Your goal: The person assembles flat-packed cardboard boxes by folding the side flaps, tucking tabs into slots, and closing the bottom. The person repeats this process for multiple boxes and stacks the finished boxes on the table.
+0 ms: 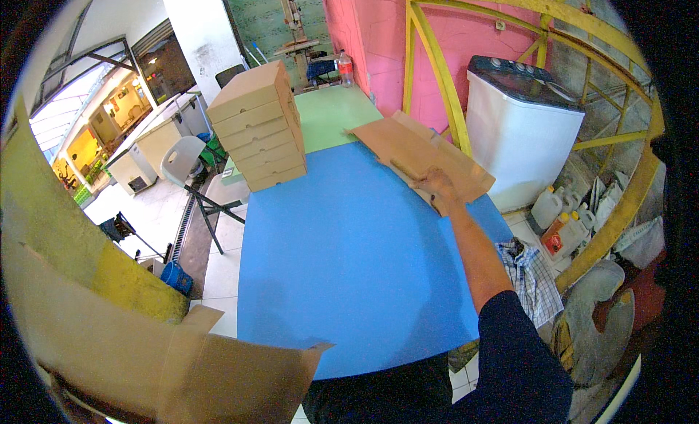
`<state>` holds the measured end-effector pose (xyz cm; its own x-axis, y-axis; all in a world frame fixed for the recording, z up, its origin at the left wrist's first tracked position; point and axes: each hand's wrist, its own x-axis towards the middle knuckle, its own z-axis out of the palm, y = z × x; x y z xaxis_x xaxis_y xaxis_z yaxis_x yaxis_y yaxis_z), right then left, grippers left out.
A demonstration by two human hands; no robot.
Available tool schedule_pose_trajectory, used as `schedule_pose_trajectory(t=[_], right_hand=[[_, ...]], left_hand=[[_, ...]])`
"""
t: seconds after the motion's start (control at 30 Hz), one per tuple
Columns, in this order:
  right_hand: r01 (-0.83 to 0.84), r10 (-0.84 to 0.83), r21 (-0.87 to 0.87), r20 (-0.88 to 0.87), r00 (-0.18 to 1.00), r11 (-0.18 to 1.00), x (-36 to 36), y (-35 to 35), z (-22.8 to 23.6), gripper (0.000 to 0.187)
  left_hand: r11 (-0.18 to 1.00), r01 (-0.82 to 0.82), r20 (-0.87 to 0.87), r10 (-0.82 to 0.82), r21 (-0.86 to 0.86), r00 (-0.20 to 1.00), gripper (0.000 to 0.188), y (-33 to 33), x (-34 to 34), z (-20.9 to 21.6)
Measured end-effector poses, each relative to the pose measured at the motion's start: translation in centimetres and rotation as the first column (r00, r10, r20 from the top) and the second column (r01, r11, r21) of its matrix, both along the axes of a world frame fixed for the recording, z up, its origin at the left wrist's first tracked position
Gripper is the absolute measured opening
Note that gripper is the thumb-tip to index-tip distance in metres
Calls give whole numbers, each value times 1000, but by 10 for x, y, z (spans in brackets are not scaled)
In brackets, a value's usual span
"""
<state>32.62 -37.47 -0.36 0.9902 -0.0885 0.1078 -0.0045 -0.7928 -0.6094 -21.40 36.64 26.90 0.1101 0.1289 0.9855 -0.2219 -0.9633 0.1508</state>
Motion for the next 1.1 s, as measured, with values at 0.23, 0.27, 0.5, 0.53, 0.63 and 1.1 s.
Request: schedule_pose_trajectory(t=[0.23, 0.27, 0.5, 0.53, 0.63, 1.1], right_hand=[[-86, 405, -434, 730, 550, 897, -77, 99, 175, 47], [-362, 422, -258, 750, 510, 896, -93, 118, 215, 48], [-156, 306, -323, 944, -122, 933, -227, 224, 394, 61], [-79, 360, -367, 929, -90, 927, -232, 237, 406, 62], [-98, 479, -473, 876, 57, 876, -233, 253, 426, 45], [-121, 565, -595, 798, -210, 795, -228, 256, 382, 10]], left_hand=[[562, 497, 235, -473, -661, 849, 66, -63, 62, 37], [671, 470, 238, -413, -573, 879, 67, -83, 80, 44], [716, 488, 123, -499, -499, 858, 72, -224, 161, 69], [676, 529, 54, -590, -513, 806, 74, -233, 161, 70], [552, 727, 7, -794, -408, 607, 77, -244, 173, 75], [106, 815, -45, -994, -570, 98, 60, -203, 190, 90]])
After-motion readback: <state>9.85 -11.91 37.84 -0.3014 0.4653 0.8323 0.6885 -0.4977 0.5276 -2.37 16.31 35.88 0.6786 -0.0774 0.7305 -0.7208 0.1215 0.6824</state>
